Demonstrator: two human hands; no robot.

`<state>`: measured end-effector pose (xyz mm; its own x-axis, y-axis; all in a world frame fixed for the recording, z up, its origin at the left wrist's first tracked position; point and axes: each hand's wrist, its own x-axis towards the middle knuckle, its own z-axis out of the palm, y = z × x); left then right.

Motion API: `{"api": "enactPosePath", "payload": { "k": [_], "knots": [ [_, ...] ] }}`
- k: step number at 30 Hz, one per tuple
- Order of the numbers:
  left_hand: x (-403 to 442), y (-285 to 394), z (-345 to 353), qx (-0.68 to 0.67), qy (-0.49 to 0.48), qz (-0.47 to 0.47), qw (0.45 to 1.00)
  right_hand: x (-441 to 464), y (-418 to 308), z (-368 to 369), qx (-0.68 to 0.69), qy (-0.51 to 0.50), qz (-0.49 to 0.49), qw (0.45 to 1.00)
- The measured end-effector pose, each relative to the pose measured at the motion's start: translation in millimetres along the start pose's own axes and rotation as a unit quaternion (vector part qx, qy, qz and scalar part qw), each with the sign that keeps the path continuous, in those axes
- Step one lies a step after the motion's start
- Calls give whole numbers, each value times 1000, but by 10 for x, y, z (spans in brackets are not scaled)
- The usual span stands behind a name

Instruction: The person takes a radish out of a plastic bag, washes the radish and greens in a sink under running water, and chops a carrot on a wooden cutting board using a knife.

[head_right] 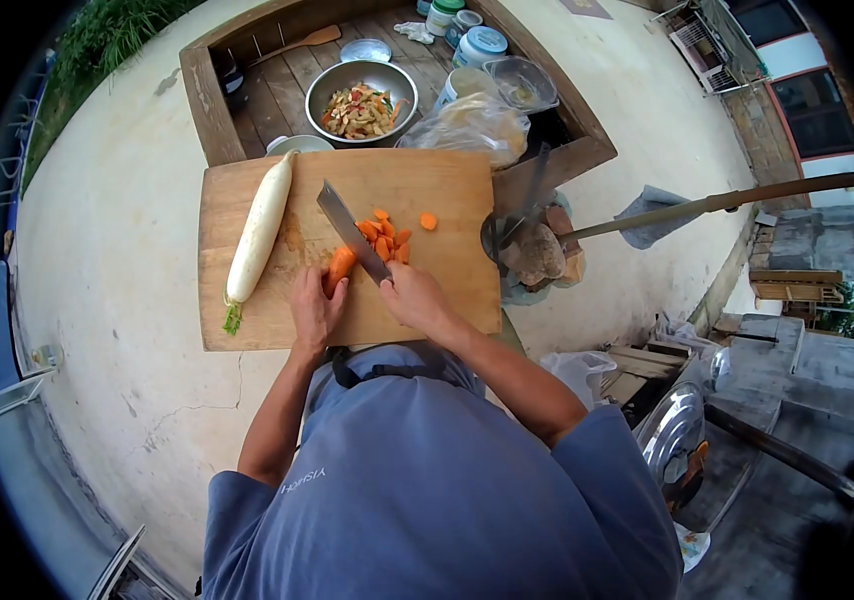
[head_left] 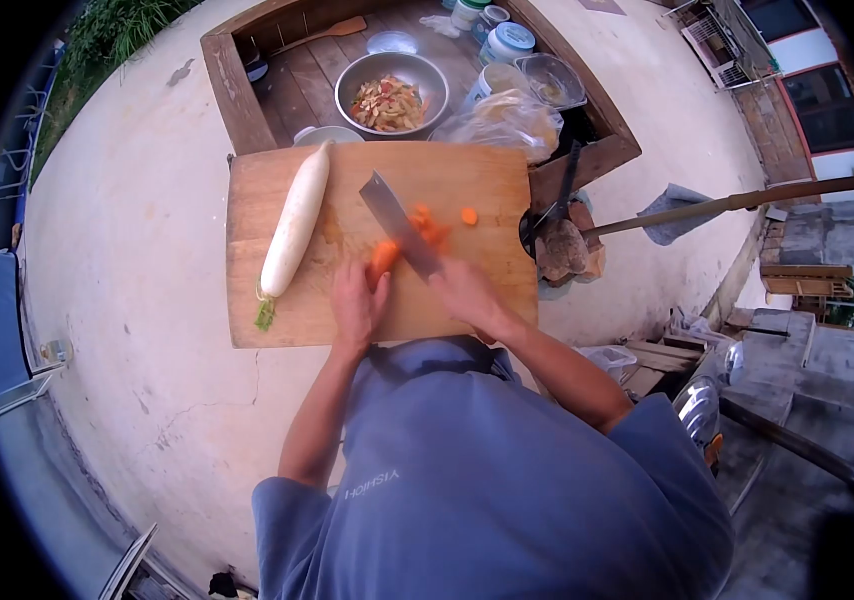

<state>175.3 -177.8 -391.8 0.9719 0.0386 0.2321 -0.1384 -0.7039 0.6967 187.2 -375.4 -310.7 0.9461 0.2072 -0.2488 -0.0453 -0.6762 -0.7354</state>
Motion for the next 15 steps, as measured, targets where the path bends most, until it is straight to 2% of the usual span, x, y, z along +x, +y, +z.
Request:
{"api": "enactPosePath", "payload": {
  "k": [7, 9, 12, 15],
  "knots": [
    [-43, -51, 80, -33, 39, 46, 998, 177, -60, 162, 34, -57, 67, 996],
    [-36, -58, 55, -39, 26, 60, 997, 369, 85, 333, 47, -60, 76, 994],
    [40, -134, -67, -34, -12, 101, 994, 469, 95, 397, 90, -8, 46, 995],
    [306, -224, -247, -43, -58, 155, 985, 373, 207, 317, 77, -2, 38, 996]
  ]
}}
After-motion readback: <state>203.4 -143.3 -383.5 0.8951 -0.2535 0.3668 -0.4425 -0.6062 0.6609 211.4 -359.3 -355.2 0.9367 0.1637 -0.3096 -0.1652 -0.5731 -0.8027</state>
